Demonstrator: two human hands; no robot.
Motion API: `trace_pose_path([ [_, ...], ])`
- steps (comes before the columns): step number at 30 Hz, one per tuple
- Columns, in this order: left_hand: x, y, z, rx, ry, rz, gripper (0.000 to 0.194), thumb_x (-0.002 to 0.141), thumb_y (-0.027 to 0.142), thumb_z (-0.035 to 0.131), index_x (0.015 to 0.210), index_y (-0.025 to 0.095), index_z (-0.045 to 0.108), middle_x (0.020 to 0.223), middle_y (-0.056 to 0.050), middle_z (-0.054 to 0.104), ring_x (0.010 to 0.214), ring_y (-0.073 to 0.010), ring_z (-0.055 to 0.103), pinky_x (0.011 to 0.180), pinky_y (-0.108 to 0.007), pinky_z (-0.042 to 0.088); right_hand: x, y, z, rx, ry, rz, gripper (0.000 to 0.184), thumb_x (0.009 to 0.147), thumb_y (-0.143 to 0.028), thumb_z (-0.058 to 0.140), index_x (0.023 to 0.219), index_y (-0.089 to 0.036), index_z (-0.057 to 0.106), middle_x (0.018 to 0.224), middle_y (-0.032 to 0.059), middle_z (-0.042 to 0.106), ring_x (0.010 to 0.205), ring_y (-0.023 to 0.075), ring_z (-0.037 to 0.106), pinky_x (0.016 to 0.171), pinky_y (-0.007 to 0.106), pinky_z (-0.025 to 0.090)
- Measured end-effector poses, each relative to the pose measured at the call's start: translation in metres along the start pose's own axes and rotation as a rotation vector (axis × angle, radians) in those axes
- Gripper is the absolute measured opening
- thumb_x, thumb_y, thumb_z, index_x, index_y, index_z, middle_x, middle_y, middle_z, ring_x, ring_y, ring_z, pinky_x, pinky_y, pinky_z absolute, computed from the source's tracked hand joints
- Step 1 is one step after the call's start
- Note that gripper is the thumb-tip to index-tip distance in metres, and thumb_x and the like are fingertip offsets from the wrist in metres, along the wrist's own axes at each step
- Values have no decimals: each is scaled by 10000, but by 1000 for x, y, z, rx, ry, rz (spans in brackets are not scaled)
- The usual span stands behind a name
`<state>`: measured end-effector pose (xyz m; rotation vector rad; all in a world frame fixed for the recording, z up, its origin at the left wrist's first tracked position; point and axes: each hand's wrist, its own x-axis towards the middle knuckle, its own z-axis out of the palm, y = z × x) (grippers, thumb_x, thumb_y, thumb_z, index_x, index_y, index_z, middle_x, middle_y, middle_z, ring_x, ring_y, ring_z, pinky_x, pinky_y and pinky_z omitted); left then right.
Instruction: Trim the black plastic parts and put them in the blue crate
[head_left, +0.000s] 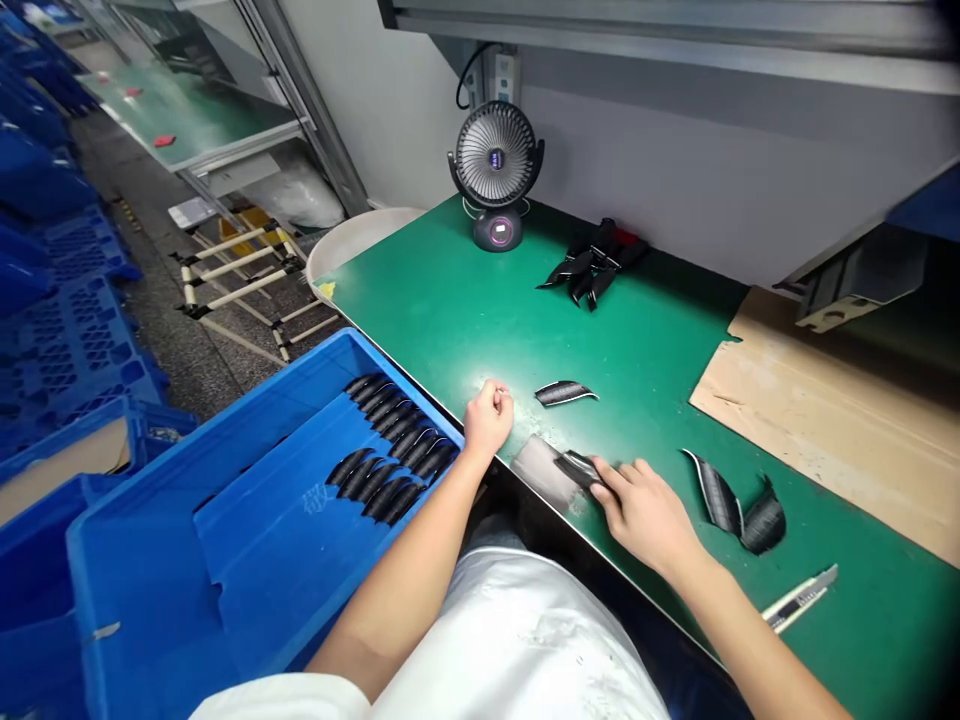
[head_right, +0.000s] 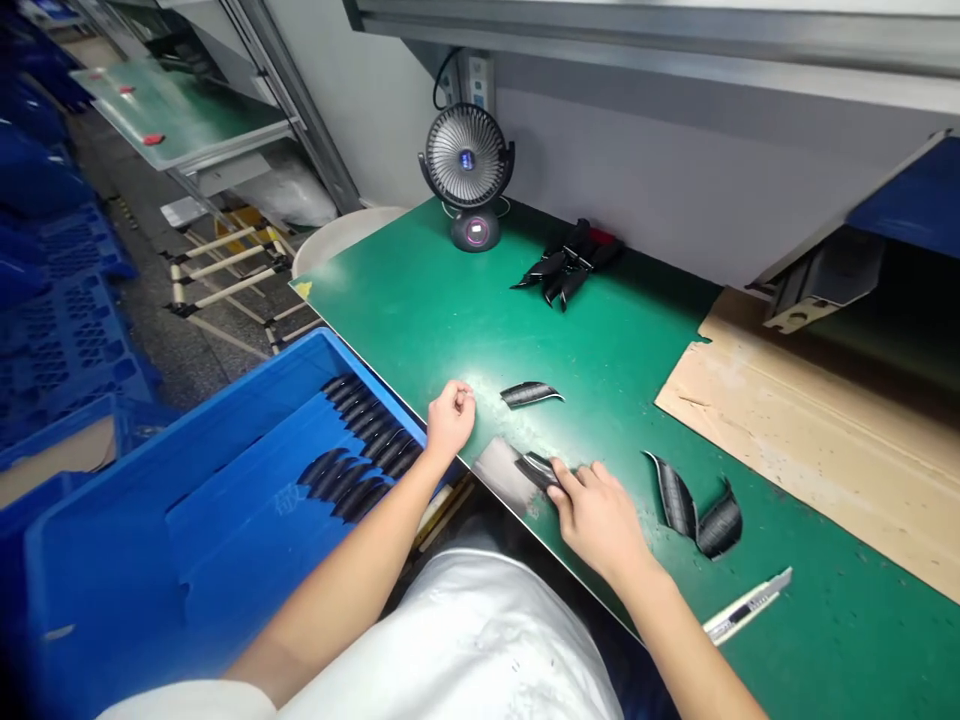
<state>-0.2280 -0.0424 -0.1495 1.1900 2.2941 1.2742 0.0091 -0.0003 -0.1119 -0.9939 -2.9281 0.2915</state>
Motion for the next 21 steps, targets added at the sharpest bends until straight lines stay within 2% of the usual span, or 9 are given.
trace_pose_path([
  [5, 1, -1, 2, 13, 5, 4, 101, 815, 212, 441, 832, 207, 540, 528, 69, 404, 496, -115, 419, 553, -230, 321, 3, -14, 2, -11, 18, -6, 382, 950, -324, 406, 1288, -186, 517, 774, 72, 581, 836, 255, 454, 714, 336, 340],
  [11, 2, 0, 3, 33, 20, 10, 107, 811, 212, 439, 828, 205, 545, 523, 70, 399, 497, -115, 423, 562, -229, 333, -17, -21, -1, -83, 115, 87, 350, 914, -252, 455, 1240, -179, 557, 799, 87, 532, 817, 260, 426, 674, 344, 323],
  [15, 2, 2, 5, 42, 26, 11, 101, 801, 217, 450, 814, 203, 549, 521, 71, 389, 491, -115, 411, 557, -232, 327, -30, -20, 7, -59, 120, 46, 364, 932, -263, 448, 1278, -179, 523, 779, 72, 513, 795, 247, 424, 655, 336, 321],
  [21, 2, 5, 7, 59, 20, 25, 108, 803, 229, 448, 825, 206, 551, 539, 66, 411, 505, -116, 427, 555, -232, 319, -9, -38, 16, -16, 165, 81, 361, 933, -262, 455, 1287, -212, 507, 816, 74, 536, 809, 242, 433, 647, 329, 319],
])
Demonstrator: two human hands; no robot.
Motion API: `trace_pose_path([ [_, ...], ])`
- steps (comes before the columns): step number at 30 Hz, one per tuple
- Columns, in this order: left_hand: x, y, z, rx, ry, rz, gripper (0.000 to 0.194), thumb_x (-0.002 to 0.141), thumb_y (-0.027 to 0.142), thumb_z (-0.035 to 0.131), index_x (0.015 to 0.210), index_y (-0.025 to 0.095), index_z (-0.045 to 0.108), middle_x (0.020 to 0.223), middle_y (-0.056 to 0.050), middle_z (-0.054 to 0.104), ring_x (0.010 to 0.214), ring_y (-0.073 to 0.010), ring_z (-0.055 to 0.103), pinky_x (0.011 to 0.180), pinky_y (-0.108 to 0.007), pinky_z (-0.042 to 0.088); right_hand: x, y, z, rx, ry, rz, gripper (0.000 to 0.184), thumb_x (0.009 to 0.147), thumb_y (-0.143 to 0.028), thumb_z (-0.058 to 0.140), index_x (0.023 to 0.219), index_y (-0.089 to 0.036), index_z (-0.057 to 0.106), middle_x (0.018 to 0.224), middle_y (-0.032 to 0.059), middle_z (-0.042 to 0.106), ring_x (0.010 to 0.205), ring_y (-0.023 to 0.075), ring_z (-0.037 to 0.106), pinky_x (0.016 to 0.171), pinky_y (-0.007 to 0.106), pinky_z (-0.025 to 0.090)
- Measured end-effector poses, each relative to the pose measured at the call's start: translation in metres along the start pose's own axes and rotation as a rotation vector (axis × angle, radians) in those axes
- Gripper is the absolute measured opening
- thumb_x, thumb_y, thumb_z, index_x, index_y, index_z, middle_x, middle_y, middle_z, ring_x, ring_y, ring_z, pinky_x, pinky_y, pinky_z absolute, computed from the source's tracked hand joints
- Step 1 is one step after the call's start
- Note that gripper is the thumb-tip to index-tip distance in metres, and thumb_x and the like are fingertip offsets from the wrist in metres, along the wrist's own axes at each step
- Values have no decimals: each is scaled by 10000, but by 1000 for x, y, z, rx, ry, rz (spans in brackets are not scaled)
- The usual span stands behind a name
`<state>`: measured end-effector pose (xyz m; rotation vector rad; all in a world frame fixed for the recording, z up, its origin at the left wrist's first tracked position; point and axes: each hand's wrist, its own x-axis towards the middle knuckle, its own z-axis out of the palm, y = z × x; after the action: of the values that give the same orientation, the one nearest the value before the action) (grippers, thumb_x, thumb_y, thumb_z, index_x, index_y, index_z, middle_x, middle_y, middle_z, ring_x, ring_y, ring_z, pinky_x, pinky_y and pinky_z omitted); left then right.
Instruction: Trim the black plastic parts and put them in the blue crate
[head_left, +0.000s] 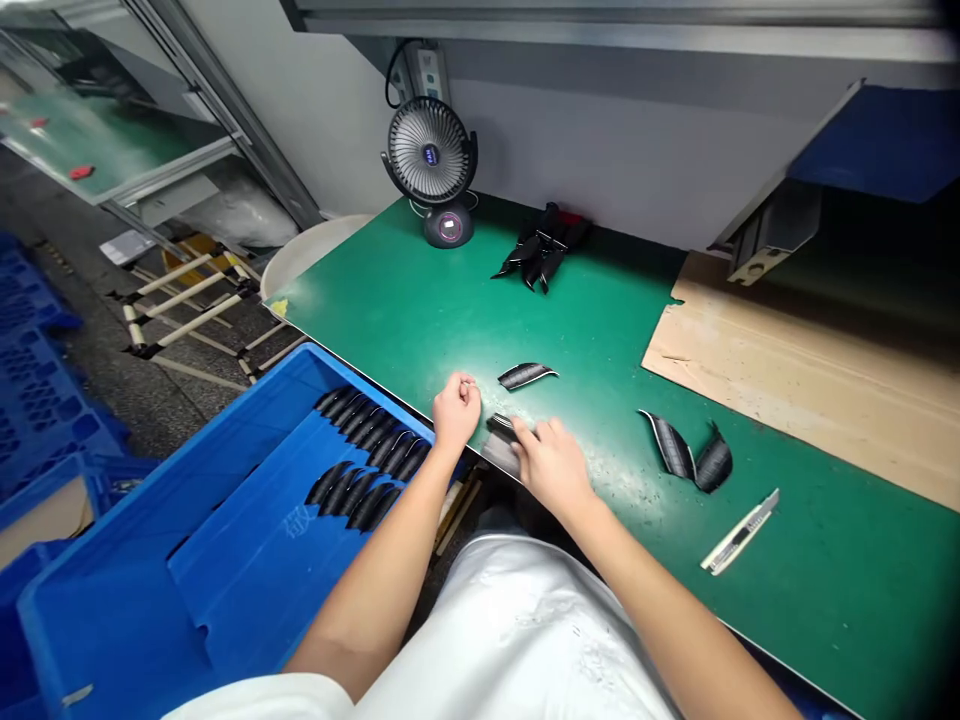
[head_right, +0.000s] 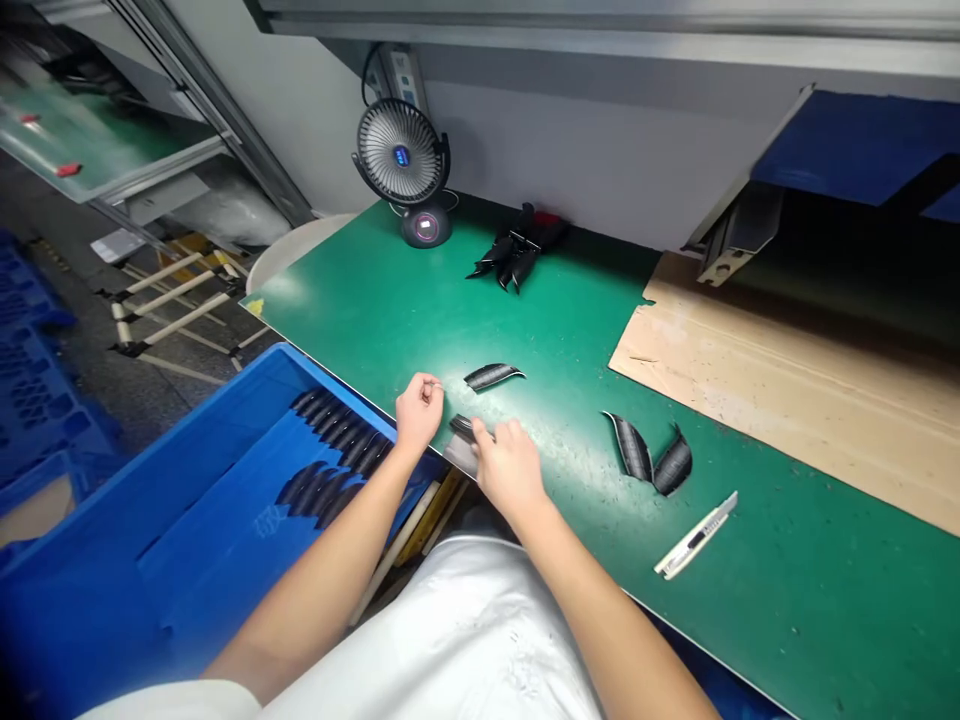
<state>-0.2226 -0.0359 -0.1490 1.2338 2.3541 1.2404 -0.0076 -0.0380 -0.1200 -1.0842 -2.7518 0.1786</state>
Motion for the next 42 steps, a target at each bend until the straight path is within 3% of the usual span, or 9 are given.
trace_pose_path([
  [15, 0, -1, -2, 8, -5, -3, 122, 808, 254, 446, 830, 200, 554, 540, 63, 430, 515, -118, 443, 567, -229, 332, -5, -6, -5, -39, 12, 13, 346, 903, -187, 486, 1245, -198, 540, 755, 72, 537, 766, 234, 441, 618, 325, 306],
  [20, 1, -3, -2, -1, -5, -1, 107, 804, 252, 461, 827, 201, 552, 548, 65, 423, 518, -115, 440, 576, -227, 338, 4, -8, -1, -25, 16, 5, 378, 911, -216, 474, 1288, -221, 496, 838, 85, 555, 825, 242, 453, 642, 325, 332],
  [24, 1, -3, -1, -16, -7, -6, 99, 802, 251, 466, 818, 203, 551, 544, 67, 405, 511, -111, 423, 566, -224, 331, -2, -5, -5, -35, 2, 26, 350, 903, -173, 468, 1243, -202, 540, 754, 73, 538, 770, 236, 448, 616, 324, 320],
  [28, 4, -4, -3, -30, -25, -9, 111, 810, 266, 470, 824, 197, 556, 546, 65, 411, 514, -110, 426, 571, -221, 340, 10, -11, -5, 2, 10, 30, 362, 900, -174, 467, 1254, -208, 534, 815, 91, 562, 817, 246, 467, 638, 324, 338],
  [31, 8, 1, -10, -64, -66, -12, 149, 830, 291, 469, 843, 180, 568, 563, 52, 442, 523, -115, 442, 569, -225, 363, -3, 0, -11, 15, 10, 22, 370, 898, -170, 474, 1258, -217, 540, 803, 81, 574, 814, 241, 490, 652, 324, 364],
  [33, 3, 15, -15, -105, -110, -4, 192, 849, 314, 466, 885, 166, 582, 639, 16, 528, 583, -129, 502, 586, -233, 400, -28, 16, -19, 80, 7, 54, 349, 913, -204, 469, 1250, -222, 558, 748, 65, 574, 762, 233, 510, 640, 325, 391],
  [36, -23, 56, -19, -202, -255, 70, 246, 851, 348, 512, 1002, 178, 608, 916, -56, 646, 828, -166, 602, 692, -250, 474, -58, 30, -31, 627, 118, 278, 379, 942, -331, 455, 1304, -233, 513, 861, 69, 638, 842, 235, 584, 715, 355, 479],
  [39, -59, 112, -16, -468, -603, 155, 391, 861, 359, 541, 1228, 224, 543, 1246, -85, 577, 1076, -208, 570, 888, -309, 479, -51, 17, -40, 1115, 315, 506, 441, 966, -395, 395, 1362, -205, 437, 1148, 115, 621, 1084, 257, 570, 839, 403, 512],
  [42, -75, 156, -16, -666, -583, 77, 393, 919, 353, 437, 1275, 205, 514, 1224, -99, 602, 1062, -223, 593, 897, -346, 497, -33, 2, -56, 1074, 366, 442, 473, 968, -401, 380, 1402, -213, 383, 1301, 129, 529, 1204, 266, 491, 953, 458, 462],
])
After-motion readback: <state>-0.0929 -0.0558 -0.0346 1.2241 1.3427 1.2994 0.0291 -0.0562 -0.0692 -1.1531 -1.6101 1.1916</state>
